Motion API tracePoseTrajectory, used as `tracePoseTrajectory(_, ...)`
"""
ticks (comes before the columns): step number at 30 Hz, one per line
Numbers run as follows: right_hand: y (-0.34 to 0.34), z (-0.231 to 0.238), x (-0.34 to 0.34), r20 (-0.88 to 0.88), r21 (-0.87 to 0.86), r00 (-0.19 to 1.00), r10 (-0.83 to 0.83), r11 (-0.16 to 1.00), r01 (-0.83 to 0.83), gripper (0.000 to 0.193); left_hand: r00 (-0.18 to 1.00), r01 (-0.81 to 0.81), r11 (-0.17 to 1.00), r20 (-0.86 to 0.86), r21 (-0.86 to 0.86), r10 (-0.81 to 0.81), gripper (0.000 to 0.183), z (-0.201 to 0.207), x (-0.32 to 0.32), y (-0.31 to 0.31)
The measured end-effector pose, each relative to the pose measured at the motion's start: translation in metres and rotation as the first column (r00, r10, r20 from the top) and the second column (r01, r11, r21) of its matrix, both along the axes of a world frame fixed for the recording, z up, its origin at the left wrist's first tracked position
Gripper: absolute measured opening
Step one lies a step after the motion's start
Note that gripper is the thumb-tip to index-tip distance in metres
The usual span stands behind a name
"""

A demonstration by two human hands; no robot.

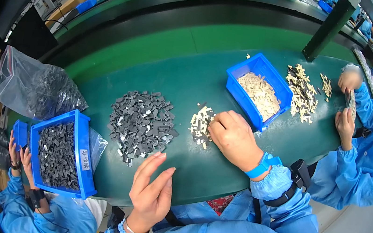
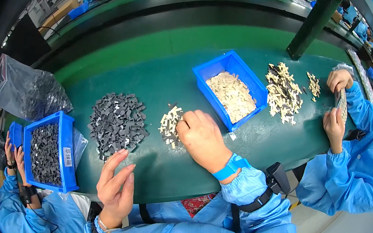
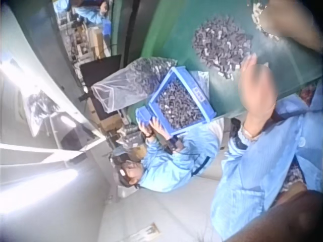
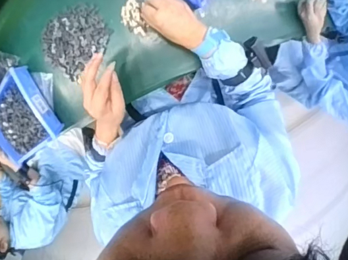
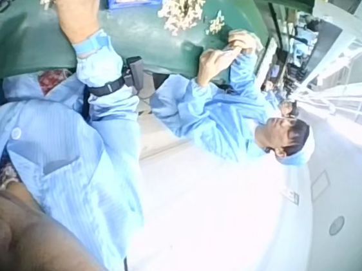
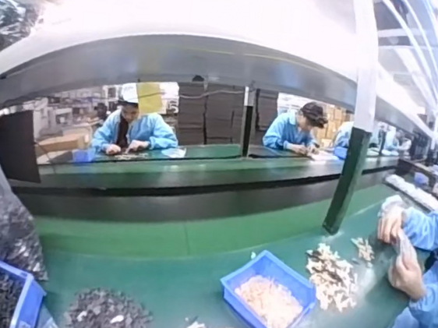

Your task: Assembling small grey and gold plastic components at a factory workbench.

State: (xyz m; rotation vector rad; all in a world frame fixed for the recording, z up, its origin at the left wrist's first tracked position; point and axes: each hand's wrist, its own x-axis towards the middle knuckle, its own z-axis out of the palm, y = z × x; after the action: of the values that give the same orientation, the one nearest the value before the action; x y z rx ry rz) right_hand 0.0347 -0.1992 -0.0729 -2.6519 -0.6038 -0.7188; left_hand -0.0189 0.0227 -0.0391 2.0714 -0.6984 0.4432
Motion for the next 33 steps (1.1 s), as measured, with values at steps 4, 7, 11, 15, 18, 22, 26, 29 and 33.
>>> tracePoseTrajectory(4, 0.0, 0.0, -0.001, 0.002, 0.037, 0.999, 0.046, 0.998, -0.046, 0.009, 0.981, -0.043, 0.988, -0.195, -0.149, 0.014, 0.017, 0.001, -0.004, 0.002)
tracePoseTrajectory(7, -0.002, 0.005, -0.003, -0.02, 0.024, 0.999, 0.043, 0.999, -0.043, 0.01, 0.945, -0.027, 0.95, -0.317, -0.312, -0.077, 0.02, 0.0, -0.002, -0.003)
tracePoseTrajectory(11, -0.005, 0.006, -0.003, -0.044, 0.051, 0.998, 0.054, 0.997, -0.051, 0.011, 0.78, -0.052, 0.808, -0.53, -0.587, -0.334, 0.024, 0.007, 0.002, -0.022)
tracePoseTrajectory(15, -0.009, 0.004, -0.004, -0.06, 0.128, 0.996, 0.068, 0.99, -0.06, 0.015, 0.698, -0.041, 0.772, -0.571, -0.635, -0.432, 0.025, 0.009, 0.011, -0.037)
tracePoseTrajectory(18, -0.012, 0.007, -0.007, -0.051, 0.229, 0.996, 0.074, 0.972, -0.06, 0.017, 0.646, 0.001, 0.752, -0.574, -0.659, -0.503, 0.028, 0.007, 0.015, -0.046)
tracePoseTrajectory(22, -0.009, 0.027, -0.018, -0.147, 0.607, 0.985, 0.088, 0.795, 0.02, 0.016, 0.675, -0.093, 0.788, -0.62, -0.609, -0.4, 0.031, 0.0, 0.019, -0.051)
tracePoseTrajectory(26, -0.01, 0.036, -0.033, -0.267, 0.841, 0.921, 0.285, 0.536, 0.078, 0.01, 0.52, -0.111, 0.774, -0.7, -0.624, -0.489, 0.034, 0.002, 0.021, -0.049)
tracePoseTrajectory(29, -0.006, 0.046, -0.042, -0.272, 0.732, 0.921, 0.278, 0.681, 0.011, 0.01, 0.491, -0.071, 0.795, -0.715, -0.603, -0.498, 0.033, 0.004, 0.02, -0.046)
tracePoseTrajectory(33, 0.004, 0.046, -0.046, -0.021, 0.547, 0.971, 0.238, 0.816, -0.188, 0.014, 0.51, -0.043, 0.841, -0.736, -0.539, -0.446, 0.023, 0.012, 0.017, -0.046)
